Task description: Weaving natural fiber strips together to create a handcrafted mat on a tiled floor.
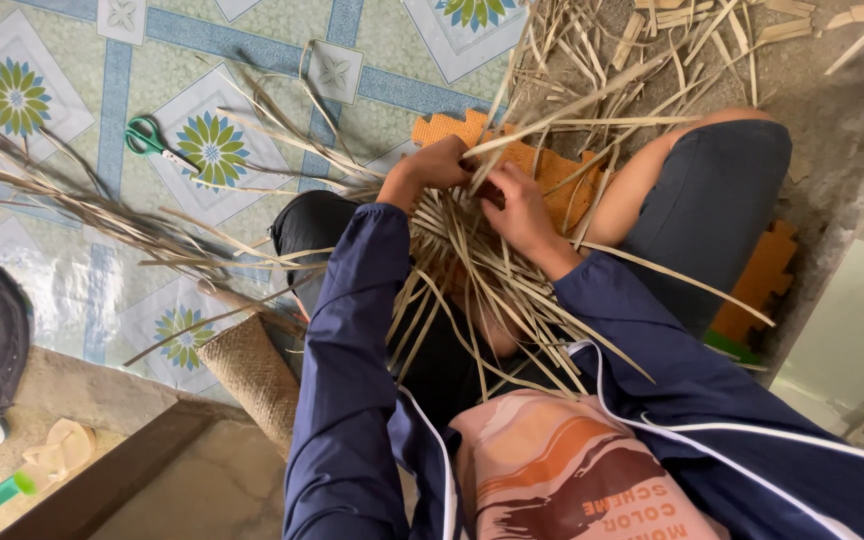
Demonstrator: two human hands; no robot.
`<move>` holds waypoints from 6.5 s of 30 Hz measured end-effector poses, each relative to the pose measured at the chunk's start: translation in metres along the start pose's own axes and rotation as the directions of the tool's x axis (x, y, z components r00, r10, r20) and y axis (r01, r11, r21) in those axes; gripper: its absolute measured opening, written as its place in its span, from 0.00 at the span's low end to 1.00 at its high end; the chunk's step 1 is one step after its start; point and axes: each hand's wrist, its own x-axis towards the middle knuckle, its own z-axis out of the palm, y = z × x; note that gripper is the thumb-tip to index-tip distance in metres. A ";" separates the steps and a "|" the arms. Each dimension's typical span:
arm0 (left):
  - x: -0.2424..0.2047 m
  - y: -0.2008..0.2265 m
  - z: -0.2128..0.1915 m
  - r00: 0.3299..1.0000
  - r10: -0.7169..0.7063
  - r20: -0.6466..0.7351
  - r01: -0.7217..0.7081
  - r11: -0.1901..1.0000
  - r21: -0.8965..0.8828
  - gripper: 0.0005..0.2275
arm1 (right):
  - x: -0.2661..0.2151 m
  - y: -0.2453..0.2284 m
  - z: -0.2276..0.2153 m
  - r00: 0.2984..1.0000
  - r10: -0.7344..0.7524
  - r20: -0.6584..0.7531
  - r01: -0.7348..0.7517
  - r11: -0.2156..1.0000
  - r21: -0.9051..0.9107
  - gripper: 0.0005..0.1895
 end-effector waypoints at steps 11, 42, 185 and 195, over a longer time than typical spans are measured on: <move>0.006 -0.004 0.004 0.992 0.112 0.049 -0.110 0.993 -0.040 0.13 | -0.002 0.034 0.003 0.992 0.120 -0.033 -0.122 0.992 -0.040 0.11; 0.000 0.009 0.020 0.990 0.095 -0.100 -0.096 0.995 -0.009 0.08 | 0.036 -0.029 -0.031 0.893 0.437 0.103 -0.449 0.865 0.223 0.19; -0.066 0.046 0.187 0.816 -0.231 -0.530 0.414 0.873 0.257 0.38 | 0.020 0.040 -0.034 0.973 0.050 0.223 0.032 0.936 -0.350 0.08; -0.076 0.025 0.185 0.464 0.263 -0.846 0.339 0.829 0.444 0.25 | 0.009 -0.019 -0.020 0.877 -0.412 0.247 0.461 0.867 -0.190 0.09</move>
